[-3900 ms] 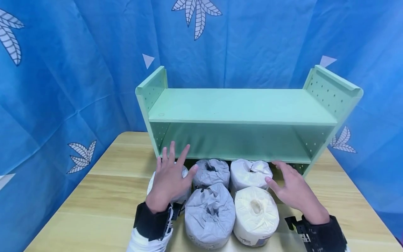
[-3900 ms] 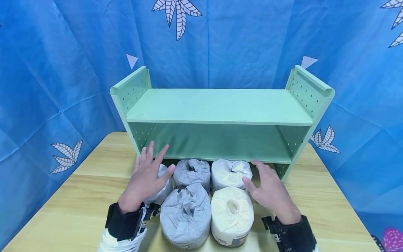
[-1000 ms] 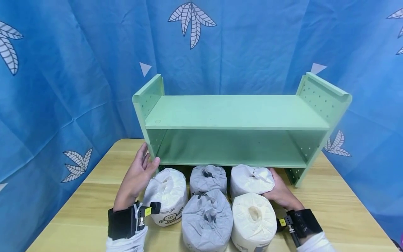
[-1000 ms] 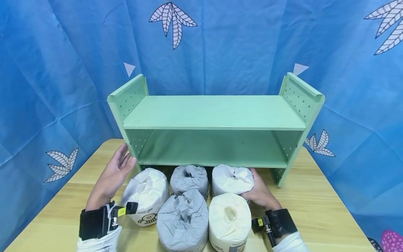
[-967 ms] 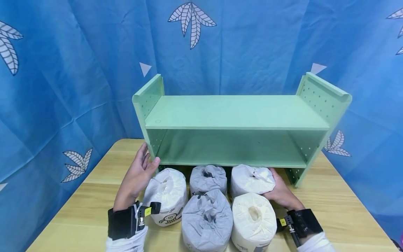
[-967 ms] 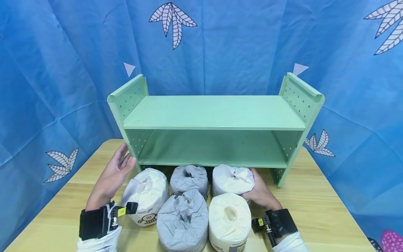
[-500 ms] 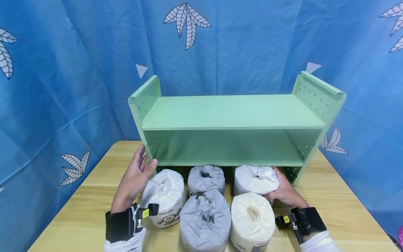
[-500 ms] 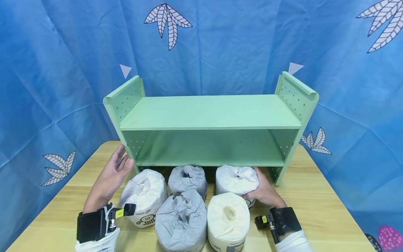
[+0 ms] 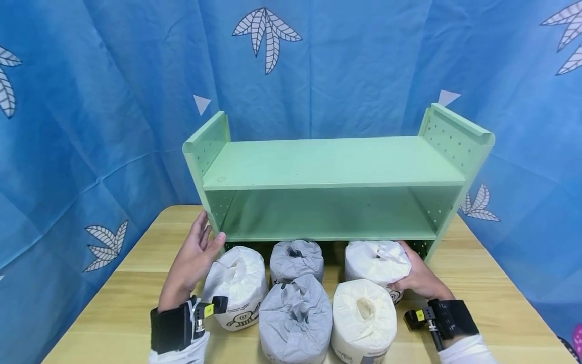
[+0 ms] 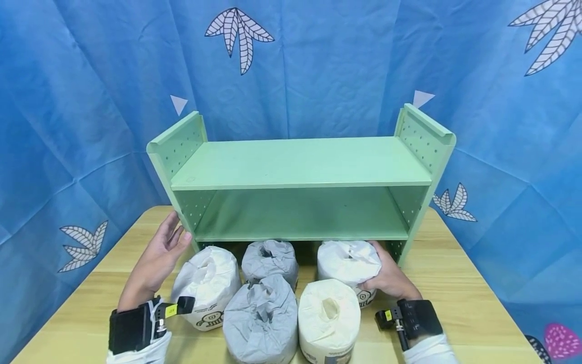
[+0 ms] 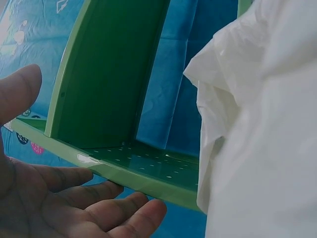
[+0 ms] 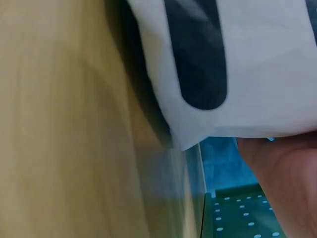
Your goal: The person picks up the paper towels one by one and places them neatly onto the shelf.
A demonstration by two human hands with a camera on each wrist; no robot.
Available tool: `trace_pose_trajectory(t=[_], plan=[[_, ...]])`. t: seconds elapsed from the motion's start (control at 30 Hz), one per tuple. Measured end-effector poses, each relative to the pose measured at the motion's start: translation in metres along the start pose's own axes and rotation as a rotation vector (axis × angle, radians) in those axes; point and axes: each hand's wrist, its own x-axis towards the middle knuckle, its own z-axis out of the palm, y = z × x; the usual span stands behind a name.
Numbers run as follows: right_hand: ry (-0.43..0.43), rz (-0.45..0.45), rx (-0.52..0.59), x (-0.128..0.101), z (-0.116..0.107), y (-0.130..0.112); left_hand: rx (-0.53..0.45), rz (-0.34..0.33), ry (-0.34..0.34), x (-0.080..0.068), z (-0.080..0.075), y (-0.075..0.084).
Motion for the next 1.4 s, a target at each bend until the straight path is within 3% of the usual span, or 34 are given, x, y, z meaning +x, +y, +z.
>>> trace_pose_trajectory(t=[0.3,0.83,1.4], plan=[[-0.024,-0.051,0.025,-0.010,-0.007,0.000,0.022,-0.017,-0.006,-0.005,-0.002,-0.002],[-0.087,-0.064,0.079,-0.014,-0.024,-0.009,0.019,-0.008,-0.020,-0.002,-0.002,0.000],[-0.024,-0.114,0.111,-0.014,-0.030,-0.026,0.000,-0.013,-0.030,0.000,-0.002,0.001]])
